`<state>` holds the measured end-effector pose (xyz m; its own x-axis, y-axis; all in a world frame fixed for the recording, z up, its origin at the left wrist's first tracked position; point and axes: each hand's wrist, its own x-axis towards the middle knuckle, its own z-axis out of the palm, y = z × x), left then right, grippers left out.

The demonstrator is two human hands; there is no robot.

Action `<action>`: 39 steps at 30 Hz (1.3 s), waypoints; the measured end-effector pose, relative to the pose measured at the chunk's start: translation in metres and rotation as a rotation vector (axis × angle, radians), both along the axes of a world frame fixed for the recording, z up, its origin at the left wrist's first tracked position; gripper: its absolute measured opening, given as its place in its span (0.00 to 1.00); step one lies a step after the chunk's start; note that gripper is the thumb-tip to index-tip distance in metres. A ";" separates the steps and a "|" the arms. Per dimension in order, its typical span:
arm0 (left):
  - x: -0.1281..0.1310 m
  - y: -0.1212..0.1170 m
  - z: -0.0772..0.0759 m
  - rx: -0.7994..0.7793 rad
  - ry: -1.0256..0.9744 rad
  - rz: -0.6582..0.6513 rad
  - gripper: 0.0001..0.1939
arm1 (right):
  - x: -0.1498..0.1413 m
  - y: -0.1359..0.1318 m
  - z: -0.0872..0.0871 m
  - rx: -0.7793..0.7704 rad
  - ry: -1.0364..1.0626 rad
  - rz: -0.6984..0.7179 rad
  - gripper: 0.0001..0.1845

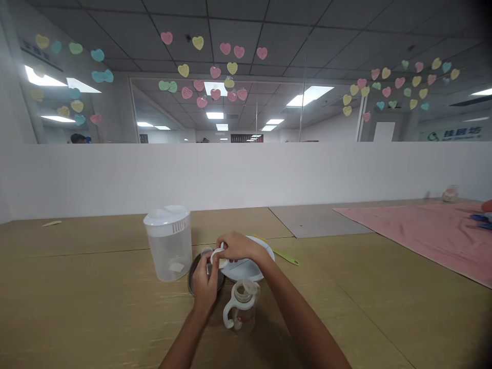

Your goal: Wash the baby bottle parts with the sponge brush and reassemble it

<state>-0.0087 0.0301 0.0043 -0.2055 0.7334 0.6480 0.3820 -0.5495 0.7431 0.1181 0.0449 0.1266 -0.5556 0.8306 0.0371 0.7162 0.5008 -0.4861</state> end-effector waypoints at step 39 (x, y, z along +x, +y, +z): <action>-0.002 0.006 -0.004 0.031 0.001 0.063 0.14 | -0.011 -0.005 -0.003 0.153 -0.237 -0.004 0.12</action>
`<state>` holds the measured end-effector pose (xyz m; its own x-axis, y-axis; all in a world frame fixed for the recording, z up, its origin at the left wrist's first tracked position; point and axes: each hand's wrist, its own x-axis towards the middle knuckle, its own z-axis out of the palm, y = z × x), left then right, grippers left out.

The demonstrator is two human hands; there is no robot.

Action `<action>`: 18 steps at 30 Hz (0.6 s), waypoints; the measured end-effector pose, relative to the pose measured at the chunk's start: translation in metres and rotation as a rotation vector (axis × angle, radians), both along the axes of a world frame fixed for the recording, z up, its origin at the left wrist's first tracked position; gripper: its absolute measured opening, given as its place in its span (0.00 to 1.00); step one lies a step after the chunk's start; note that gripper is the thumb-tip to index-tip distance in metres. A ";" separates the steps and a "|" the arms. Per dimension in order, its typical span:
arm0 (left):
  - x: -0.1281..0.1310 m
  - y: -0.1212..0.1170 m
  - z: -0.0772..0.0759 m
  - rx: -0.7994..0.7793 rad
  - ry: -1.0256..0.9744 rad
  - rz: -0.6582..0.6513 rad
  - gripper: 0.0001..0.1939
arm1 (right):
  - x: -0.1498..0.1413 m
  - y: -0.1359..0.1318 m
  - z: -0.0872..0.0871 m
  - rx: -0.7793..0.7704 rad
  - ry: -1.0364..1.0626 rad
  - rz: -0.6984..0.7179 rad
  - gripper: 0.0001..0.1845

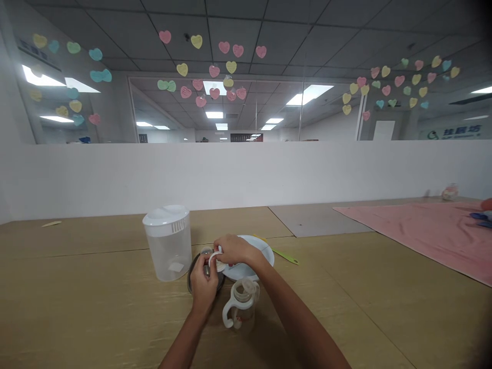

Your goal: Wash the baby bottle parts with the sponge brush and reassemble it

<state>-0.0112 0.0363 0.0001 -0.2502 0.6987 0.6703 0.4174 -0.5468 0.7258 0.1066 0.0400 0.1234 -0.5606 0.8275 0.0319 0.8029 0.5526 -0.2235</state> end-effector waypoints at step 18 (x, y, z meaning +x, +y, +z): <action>0.003 -0.004 0.000 -0.024 -0.063 -0.064 0.15 | -0.005 -0.005 0.001 0.140 -0.180 0.018 0.13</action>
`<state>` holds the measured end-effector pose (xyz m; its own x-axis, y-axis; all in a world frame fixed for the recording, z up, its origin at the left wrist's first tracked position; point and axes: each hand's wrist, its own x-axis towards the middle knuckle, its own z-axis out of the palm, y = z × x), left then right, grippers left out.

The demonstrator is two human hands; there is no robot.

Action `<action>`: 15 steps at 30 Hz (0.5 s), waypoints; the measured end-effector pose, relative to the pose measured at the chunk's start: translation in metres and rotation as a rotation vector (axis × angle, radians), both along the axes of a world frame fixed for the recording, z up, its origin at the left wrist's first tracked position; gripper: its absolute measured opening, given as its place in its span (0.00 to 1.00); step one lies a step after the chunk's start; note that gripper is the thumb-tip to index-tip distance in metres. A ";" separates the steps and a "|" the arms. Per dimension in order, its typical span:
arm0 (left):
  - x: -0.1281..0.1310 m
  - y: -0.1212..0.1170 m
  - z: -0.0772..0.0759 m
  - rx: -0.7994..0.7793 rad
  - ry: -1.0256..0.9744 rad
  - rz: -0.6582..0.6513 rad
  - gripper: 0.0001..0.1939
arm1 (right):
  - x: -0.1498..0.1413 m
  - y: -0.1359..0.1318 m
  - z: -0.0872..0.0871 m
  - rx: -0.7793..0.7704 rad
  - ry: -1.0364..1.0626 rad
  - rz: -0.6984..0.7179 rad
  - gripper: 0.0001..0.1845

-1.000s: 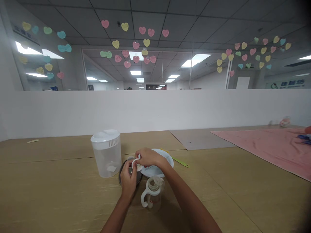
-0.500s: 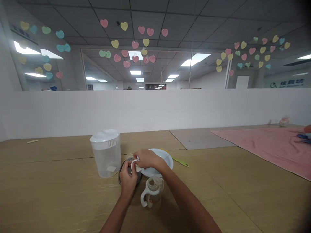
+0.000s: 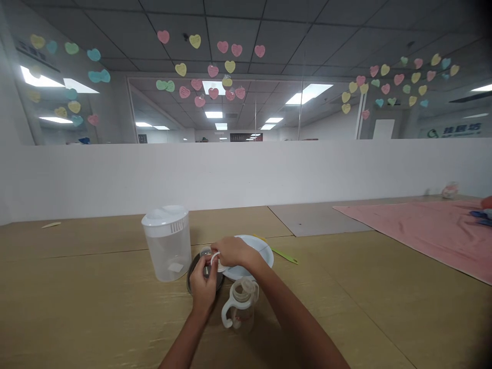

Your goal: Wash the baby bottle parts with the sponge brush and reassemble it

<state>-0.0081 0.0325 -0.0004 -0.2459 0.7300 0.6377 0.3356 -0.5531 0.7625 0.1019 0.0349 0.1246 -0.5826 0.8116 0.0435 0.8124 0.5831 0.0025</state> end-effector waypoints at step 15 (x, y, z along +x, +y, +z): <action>-0.001 0.003 -0.001 -0.009 -0.131 0.054 0.16 | -0.010 0.002 -0.005 0.025 0.120 -0.039 0.13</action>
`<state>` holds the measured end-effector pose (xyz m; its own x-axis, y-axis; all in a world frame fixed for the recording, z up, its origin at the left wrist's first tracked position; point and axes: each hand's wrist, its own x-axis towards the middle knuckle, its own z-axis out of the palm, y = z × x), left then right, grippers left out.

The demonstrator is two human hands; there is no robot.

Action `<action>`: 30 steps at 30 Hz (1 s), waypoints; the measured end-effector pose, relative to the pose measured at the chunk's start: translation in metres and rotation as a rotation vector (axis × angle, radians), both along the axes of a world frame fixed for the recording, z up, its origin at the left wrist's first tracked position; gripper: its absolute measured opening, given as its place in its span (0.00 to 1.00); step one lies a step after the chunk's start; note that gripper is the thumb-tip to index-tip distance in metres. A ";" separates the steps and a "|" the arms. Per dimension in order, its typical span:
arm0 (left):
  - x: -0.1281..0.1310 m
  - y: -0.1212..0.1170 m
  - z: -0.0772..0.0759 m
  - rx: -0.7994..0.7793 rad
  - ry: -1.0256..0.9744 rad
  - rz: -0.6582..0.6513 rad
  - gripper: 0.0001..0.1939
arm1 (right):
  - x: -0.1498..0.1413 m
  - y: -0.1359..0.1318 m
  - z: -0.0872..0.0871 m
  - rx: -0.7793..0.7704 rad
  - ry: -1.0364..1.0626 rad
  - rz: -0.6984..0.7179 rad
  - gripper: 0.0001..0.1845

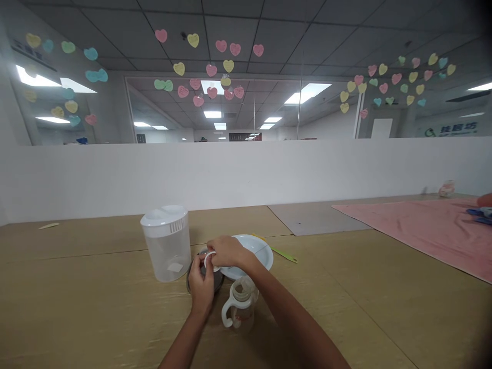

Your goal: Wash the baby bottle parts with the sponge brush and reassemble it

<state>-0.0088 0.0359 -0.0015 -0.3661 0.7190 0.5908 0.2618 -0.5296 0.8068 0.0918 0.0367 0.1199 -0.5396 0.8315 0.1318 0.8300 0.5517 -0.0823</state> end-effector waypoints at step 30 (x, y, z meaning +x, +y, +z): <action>-0.002 0.006 0.003 -0.040 -0.189 -0.059 0.22 | 0.007 0.008 -0.008 -0.036 0.124 0.066 0.10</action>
